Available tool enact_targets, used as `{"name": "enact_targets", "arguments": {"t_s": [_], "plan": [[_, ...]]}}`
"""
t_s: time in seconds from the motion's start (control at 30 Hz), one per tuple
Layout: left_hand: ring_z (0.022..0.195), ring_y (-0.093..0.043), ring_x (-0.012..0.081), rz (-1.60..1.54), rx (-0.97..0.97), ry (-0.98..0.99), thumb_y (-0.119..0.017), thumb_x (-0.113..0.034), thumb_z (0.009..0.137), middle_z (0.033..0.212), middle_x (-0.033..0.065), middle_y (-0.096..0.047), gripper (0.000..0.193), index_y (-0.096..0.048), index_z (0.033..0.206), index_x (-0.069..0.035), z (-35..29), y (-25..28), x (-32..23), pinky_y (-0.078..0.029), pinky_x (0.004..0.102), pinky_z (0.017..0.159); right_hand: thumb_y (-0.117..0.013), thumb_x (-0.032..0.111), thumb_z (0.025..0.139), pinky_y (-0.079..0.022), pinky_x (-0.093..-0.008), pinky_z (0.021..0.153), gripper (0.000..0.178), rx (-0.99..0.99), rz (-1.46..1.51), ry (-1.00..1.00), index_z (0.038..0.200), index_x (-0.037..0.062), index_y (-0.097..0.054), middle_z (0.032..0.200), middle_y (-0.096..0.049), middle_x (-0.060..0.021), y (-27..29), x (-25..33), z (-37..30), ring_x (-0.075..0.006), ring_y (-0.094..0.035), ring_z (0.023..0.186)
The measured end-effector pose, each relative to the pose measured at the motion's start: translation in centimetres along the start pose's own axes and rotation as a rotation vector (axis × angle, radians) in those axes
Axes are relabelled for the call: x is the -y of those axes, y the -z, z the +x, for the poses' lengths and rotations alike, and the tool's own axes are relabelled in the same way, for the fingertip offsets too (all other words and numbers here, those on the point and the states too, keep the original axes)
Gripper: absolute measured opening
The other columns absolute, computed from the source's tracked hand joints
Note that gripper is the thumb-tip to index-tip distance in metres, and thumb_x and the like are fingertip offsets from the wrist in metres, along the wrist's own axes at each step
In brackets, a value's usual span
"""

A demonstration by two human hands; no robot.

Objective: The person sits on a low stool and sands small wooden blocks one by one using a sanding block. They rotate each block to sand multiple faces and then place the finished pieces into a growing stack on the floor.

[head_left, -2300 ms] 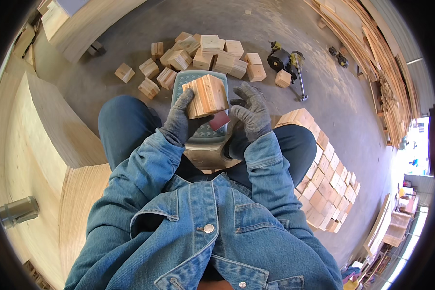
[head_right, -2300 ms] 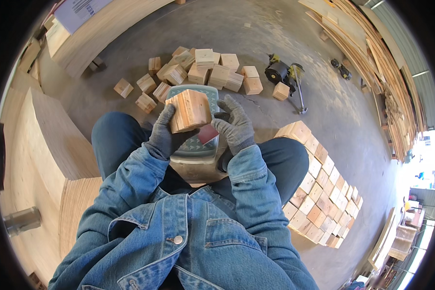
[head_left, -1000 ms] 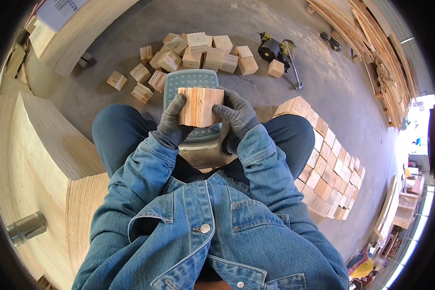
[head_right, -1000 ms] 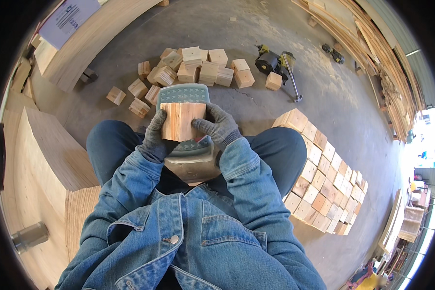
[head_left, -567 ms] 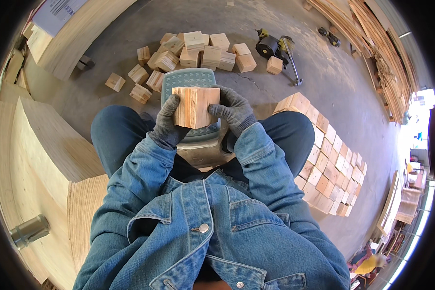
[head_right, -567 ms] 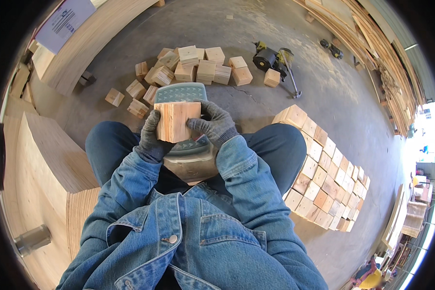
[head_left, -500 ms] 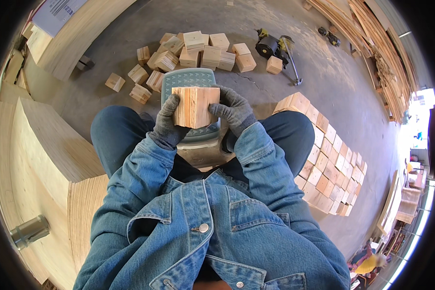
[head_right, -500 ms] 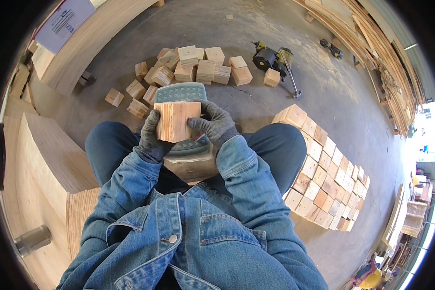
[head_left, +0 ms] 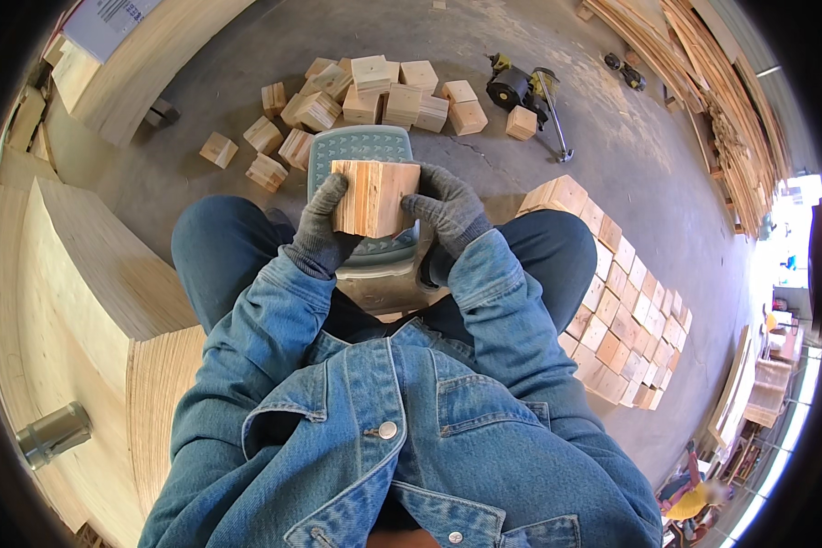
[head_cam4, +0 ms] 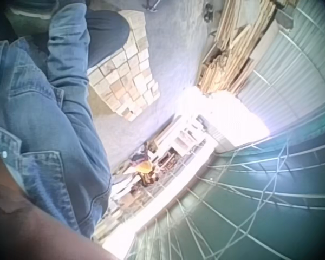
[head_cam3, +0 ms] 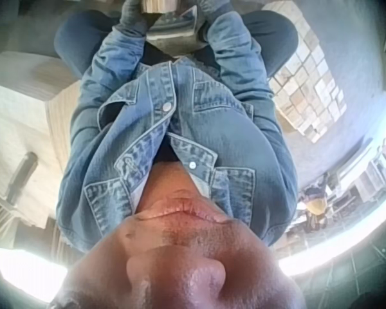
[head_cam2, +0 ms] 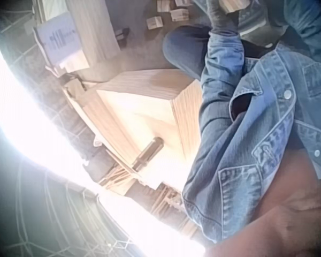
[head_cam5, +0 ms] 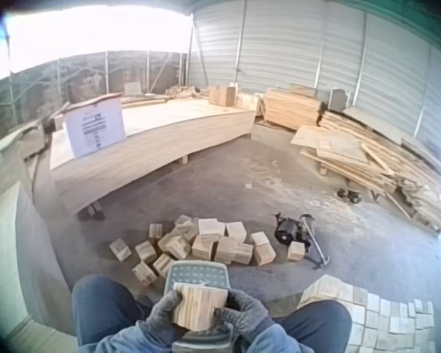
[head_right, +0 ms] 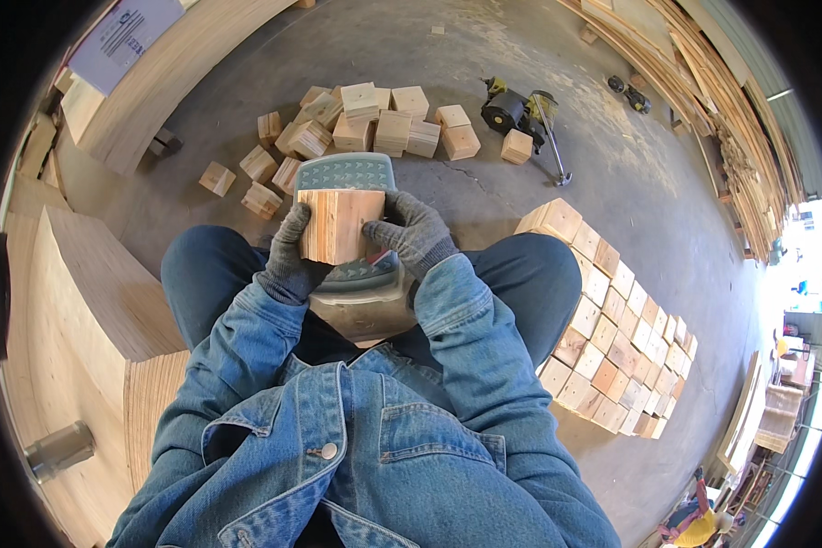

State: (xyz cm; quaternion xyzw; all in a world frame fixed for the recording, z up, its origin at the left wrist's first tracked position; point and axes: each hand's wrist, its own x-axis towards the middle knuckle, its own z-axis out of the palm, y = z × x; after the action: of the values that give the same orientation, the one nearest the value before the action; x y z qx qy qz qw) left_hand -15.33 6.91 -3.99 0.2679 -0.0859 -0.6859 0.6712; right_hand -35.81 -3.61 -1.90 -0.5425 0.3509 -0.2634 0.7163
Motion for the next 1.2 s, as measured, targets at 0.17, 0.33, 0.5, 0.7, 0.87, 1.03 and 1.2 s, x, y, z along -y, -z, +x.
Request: {"name": "enact_targets", "arguments": {"t_s": [0.17,0.33,0.5,0.7,0.87,1.03,1.2], "plan": [[0.127,-0.067,0.0335,-0.002,0.011,0.019,-0.08,-0.043,0.095,0.139,0.0196,-0.064,0.08,-0.044,0.153,-0.001,0.0,0.0,-0.1,-0.055,0.0515,0.11,-0.084,0.004,0.091,-0.056,-0.0359,0.105,0.061,0.001,-0.027,0.002,0.146,0.0006,-0.059,0.135,-0.071,-0.0122,-0.1,0.2,-0.1,-0.0201,-0.068,0.119],[0.13,-0.066,0.0324,0.024,0.114,-0.012,-0.081,-0.042,0.094,0.142,0.0187,-0.064,0.083,-0.043,0.155,-0.001,-0.1,0.6,-0.2,-0.054,0.0497,0.112,-0.084,0.004,0.09,-0.057,-0.0368,0.105,0.061,0.012,0.103,0.014,0.146,0.0009,-0.059,0.134,-0.071,-0.0124,-0.3,0.5,-0.5,-0.0211,-0.068,0.12],[0.133,-0.063,0.033,0.118,0.126,-0.059,-0.08,-0.05,0.093,0.148,0.0195,-0.061,0.09,-0.043,0.157,0.0,-0.2,0.2,-0.6,-0.052,0.0494,0.114,-0.084,0.004,0.09,-0.055,-0.0378,0.108,0.065,0.054,0.121,0.04,0.149,0.0009,-0.057,0.135,-0.07,-0.0131,-0.1,0.3,-0.4,-0.0229,-0.068,0.122],[0.13,-0.065,0.0302,0.3,0.114,-0.13,-0.083,-0.053,0.088,0.146,0.0173,-0.062,0.095,-0.044,0.156,0.001,-1.0,-1.2,-1.6,-0.053,0.0453,0.112,-0.086,0.012,0.09,-0.048,-0.0421,0.117,0.072,0.095,0.155,-0.008,0.153,0.0007,-0.053,0.145,-0.063,-0.0147,0.3,0.0,-0.2,-0.0251,-0.061,0.132],[0.129,-0.064,0.0285,0.384,0.072,-0.161,-0.087,-0.044,0.084,0.144,0.0164,-0.062,0.095,-0.046,0.157,0.001,-1.5,-2.4,-2.2,-0.054,0.0419,0.109,-0.09,0.023,0.088,-0.047,-0.043,0.117,0.082,0.172,0.181,0.042,0.155,-0.0009,-0.05,0.146,-0.062,-0.0154,0.8,-0.6,0.0,-0.0266,-0.06,0.132],[0.133,-0.06,0.0283,0.507,0.072,-0.205,-0.087,-0.051,0.082,0.145,0.0177,-0.06,0.101,-0.045,0.158,0.002,-0.9,-1.3,-2.2,-0.048,0.0425,0.114,-0.095,0.031,0.082,-0.055,-0.0404,0.105,0.096,0.21,0.112,0.056,0.157,-0.0022,-0.045,0.144,-0.062,-0.0164,0.6,-1.0,0.6,-0.0254,-0.064,0.123],[0.137,-0.057,0.0299,0.587,0.031,-0.233,-0.086,-0.058,0.08,0.147,0.0192,-0.059,0.108,-0.043,0.159,0.003,-0.7,-1.6,-2.1,-0.044,0.0438,0.118,-0.097,0.04,0.078,-0.054,-0.0408,0.106,0.109,0.199,0.08,0.078,0.161,-0.0018,-0.04,0.145,-0.06,-0.018,0.2,-1.1,0.6,-0.0266,-0.063,0.124]]}}
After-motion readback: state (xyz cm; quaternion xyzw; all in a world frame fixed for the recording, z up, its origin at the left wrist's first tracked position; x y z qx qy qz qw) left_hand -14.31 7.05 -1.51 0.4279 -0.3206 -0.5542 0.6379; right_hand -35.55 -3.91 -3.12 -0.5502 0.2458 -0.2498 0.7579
